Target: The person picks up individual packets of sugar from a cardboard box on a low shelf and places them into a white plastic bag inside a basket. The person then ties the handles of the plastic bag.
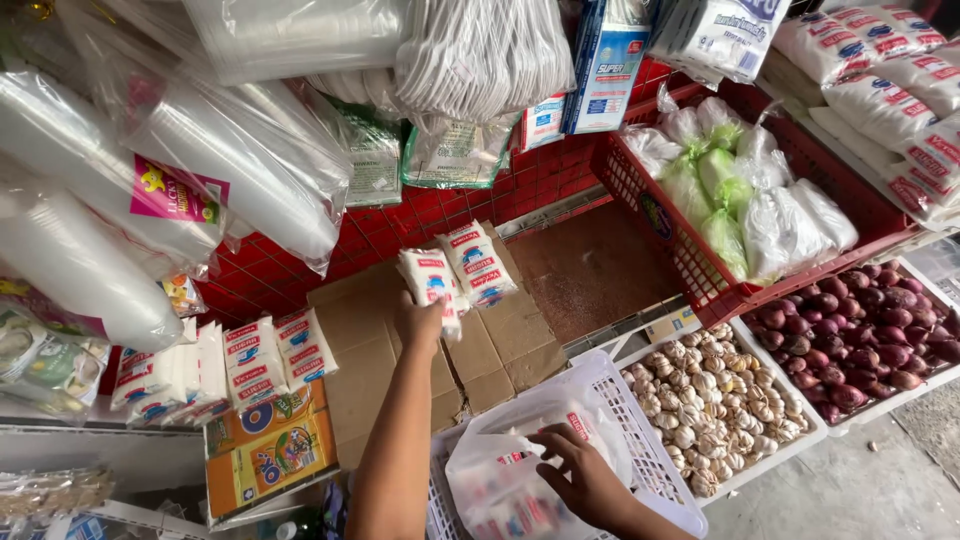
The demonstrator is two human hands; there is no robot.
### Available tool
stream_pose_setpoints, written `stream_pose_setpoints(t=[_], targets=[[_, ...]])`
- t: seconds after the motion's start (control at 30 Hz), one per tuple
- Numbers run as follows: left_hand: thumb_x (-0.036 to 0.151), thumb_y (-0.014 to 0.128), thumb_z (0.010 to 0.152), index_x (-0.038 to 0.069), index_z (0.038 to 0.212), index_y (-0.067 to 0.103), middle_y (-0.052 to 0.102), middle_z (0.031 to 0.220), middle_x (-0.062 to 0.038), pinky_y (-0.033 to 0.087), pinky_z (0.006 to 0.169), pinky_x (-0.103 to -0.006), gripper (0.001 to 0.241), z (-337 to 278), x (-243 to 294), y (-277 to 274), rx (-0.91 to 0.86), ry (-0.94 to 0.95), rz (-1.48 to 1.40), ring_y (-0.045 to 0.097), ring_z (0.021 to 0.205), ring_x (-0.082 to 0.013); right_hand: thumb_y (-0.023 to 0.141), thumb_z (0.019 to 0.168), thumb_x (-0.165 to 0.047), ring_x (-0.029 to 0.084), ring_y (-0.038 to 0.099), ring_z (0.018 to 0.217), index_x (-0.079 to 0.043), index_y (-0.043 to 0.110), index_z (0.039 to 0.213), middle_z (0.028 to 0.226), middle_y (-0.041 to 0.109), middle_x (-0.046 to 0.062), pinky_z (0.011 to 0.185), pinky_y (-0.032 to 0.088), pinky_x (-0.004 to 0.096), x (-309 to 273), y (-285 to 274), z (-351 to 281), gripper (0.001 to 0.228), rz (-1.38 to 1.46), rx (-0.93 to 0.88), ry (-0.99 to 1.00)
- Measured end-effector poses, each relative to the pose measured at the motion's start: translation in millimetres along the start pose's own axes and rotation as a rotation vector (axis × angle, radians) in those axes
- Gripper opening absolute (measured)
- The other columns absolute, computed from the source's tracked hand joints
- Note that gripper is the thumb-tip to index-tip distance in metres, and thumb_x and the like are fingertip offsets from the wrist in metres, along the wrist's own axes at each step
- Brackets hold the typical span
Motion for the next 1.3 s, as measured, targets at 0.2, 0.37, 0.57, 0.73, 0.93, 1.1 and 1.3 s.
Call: stream_pose_setpoints(t=[0.2,0.37,0.57,0.73,0.93,1.1,1.3], targets=[[0.012,0.076,0.086,0.0,0.121,0.048,0.07,0.11,-0.026,0.054,0.081,-0.0533,0.047,-180.3,54.9,-25.6,-0.045,0.358,0.067,0.068,0.101,-0.0465,0.054,0.098,-0.042,0.023,0.062,0.126,-0.012,0.042,0.148,0.146,0.055,0.01,0.098,0.055,0.041,18.1,-14.6,33.4,0.06,0.49,0.091,0.139],[0.018,0.071,0.089,-0.001,0.145,0.034,0.058,0.131,-0.029,0.054,0.095,-0.0505,0.069,-335.4,48.7,10.9,-0.334,0.466,0.033,0.063,0.118,-0.0453,0.033,0.095,-0.068,0.038,0.056,0.126,-0.014,0.039,0.155,0.149,0.053,0.021,0.099,0.051,0.049,28.8,-9.5,55.4,0.081,1.162,-0.026,0.244],[0.061,0.048,0.101,-0.009,0.16,0.014,0.016,0.163,-0.042,0.013,0.121,-0.0674,0.097,-390.6,79.5,26.4,-0.315,1.01,0.186,0.016,0.151,-0.0605,0.034,0.094,-0.066,0.037,0.055,0.134,-0.017,0.028,0.159,0.153,0.051,0.018,0.103,0.05,0.052,-4.8,20.6,28.8,0.081,1.34,-0.522,0.354],[0.068,0.02,0.103,-0.002,0.165,0.023,0.018,0.172,-0.032,0.009,0.127,-0.0665,0.093,-351.4,115.8,15.9,-0.243,1.006,0.29,0.017,0.159,-0.0537,0.037,0.097,-0.067,0.043,0.065,0.123,-0.008,0.026,0.158,0.149,0.054,0.027,0.099,0.056,0.053,38.1,48.3,30.3,0.085,0.851,-0.577,0.212],[0.057,0.034,0.102,0.011,0.149,0.053,0.053,0.154,-0.013,0.022,0.12,-0.061,0.068,-272.1,103.4,-7.8,-0.157,0.805,0.267,0.043,0.148,-0.0338,0.028,0.106,-0.087,0.023,0.063,0.073,-0.005,0.059,0.115,0.09,0.067,0.011,0.062,0.051,0.036,48.2,71.6,-5.8,0.088,1.64,-0.918,0.21],[0.048,0.046,0.103,0.013,0.143,0.06,0.067,0.115,-0.014,0.052,0.097,-0.0434,0.055,-236.1,19.9,-28.8,-0.207,0.21,-0.235,0.062,0.103,-0.0309,0.044,0.095,-0.062,0.022,0.052,0.049,-0.014,0.063,0.103,0.066,0.058,0.007,0.043,0.04,0.036,30.8,32.0,-3.9,0.052,0.974,-0.073,0.81],[0.061,0.044,0.101,0.017,0.163,0.028,0.042,0.16,-0.01,0.038,0.117,-0.0458,0.077,-321.9,3.2,31.9,-0.831,0.008,-1.439,0.047,0.142,-0.028,0.032,0.102,-0.063,0.039,0.049,0.124,0.006,0.02,0.159,0.139,0.047,0.028,0.108,0.04,0.049,-57.1,-7.9,4.1,0.091,-0.149,0.189,-0.161]])
Point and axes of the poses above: each hand's wrist, its own z-axis towards the middle knuckle, its own y-axis out of the palm, x = y × z, the point moved 8 cm from there along z, towards the middle knuckle
